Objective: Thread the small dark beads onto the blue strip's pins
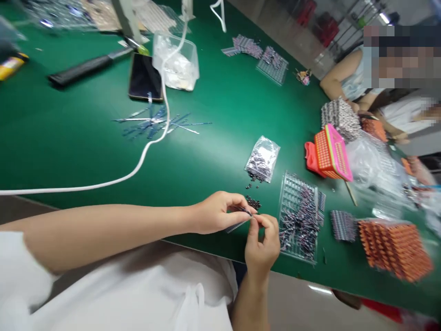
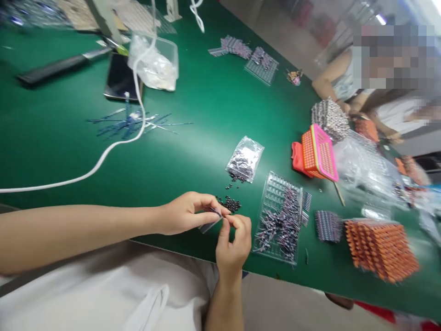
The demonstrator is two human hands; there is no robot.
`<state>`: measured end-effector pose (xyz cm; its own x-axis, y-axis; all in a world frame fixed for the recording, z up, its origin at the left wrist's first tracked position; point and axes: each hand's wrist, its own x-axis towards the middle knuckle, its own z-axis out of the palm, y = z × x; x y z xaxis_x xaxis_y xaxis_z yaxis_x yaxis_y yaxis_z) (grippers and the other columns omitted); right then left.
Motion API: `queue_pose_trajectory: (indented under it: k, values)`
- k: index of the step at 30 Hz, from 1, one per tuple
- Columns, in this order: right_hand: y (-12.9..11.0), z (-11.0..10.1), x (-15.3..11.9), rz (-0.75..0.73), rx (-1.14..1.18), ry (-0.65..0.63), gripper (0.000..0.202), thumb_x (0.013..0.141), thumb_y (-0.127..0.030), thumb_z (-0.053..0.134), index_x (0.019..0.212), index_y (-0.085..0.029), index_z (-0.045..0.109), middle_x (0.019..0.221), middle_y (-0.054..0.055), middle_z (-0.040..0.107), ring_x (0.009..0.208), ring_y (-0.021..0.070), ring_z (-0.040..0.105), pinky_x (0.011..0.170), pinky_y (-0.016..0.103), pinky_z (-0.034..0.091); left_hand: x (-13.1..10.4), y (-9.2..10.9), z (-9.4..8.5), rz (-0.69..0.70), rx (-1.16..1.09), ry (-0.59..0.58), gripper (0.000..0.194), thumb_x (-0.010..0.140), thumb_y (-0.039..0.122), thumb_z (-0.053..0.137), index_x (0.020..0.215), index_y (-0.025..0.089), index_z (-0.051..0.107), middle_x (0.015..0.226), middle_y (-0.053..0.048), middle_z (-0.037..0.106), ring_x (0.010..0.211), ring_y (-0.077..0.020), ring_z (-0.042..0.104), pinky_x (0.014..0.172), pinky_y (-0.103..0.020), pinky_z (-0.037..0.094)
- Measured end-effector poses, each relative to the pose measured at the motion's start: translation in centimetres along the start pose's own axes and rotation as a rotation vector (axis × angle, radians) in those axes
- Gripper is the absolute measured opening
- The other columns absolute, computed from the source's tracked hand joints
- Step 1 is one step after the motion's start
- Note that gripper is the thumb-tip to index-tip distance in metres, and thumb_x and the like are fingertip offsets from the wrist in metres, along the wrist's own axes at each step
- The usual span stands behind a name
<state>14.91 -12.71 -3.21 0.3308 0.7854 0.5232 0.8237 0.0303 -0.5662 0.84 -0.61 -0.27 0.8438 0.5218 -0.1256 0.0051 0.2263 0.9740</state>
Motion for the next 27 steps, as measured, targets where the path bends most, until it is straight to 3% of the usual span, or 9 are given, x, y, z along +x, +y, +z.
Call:
queue_pose_trajectory:
  k: [12,16,21,27]
  values:
    - [0.1,0.5,-0.7,-0.004,-0.038,0.152,0.015,0.09,-0.011,0.062,0.1,-0.021,0.06,0.086,0.001,0.064,0.081,0.013,0.063,0.072,0.031,0.055,-0.3,-1.2,0.7,-0.003,-0.083,-0.007,0.018,0.091,0.033,0.064,0.091,0.015,0.066,0.119,-0.013,0.074,0.118,-0.0267,0.066,0.095,-0.036,0.055]
    - [0.2,0.3,-0.8,-0.024,-0.02,0.141,0.017,0.089,-0.009,0.062,0.101,-0.02,0.06,0.088,0.002,0.064,0.084,0.0135,0.062,0.073,0.031,0.055,-0.3,-1.2,0.7,0.025,-0.094,-0.01,0.015,0.092,0.03,0.063,0.093,0.016,0.065,0.12,-0.012,0.073,0.111,-0.0241,0.069,0.09,-0.034,0.057]
    - [0.3,0.4,-0.9,-0.042,-0.068,0.147,0.019,0.089,-0.007,0.063,0.104,-0.019,0.062,0.09,0.004,0.065,0.086,0.0145,0.063,0.074,0.032,0.055,-0.4,-1.3,0.7,0.056,-0.079,-0.016,0.011,0.093,0.026,0.062,0.093,0.016,0.064,0.121,-0.011,0.073,0.118,-0.023,0.066,0.1,-0.036,0.052]
    - [0.2,0.3,-1.2,-0.066,-0.133,0.207,0.024,0.087,-0.008,0.067,0.107,-0.021,0.065,0.09,0.003,0.068,0.085,0.0138,0.065,0.074,0.03,0.056,-0.6,-1.1,0.8,0.073,-0.062,-0.026,0.011,0.093,0.024,0.061,0.094,0.014,0.065,0.119,-0.013,0.073,0.116,-0.0218,0.068,0.1,-0.034,0.053]
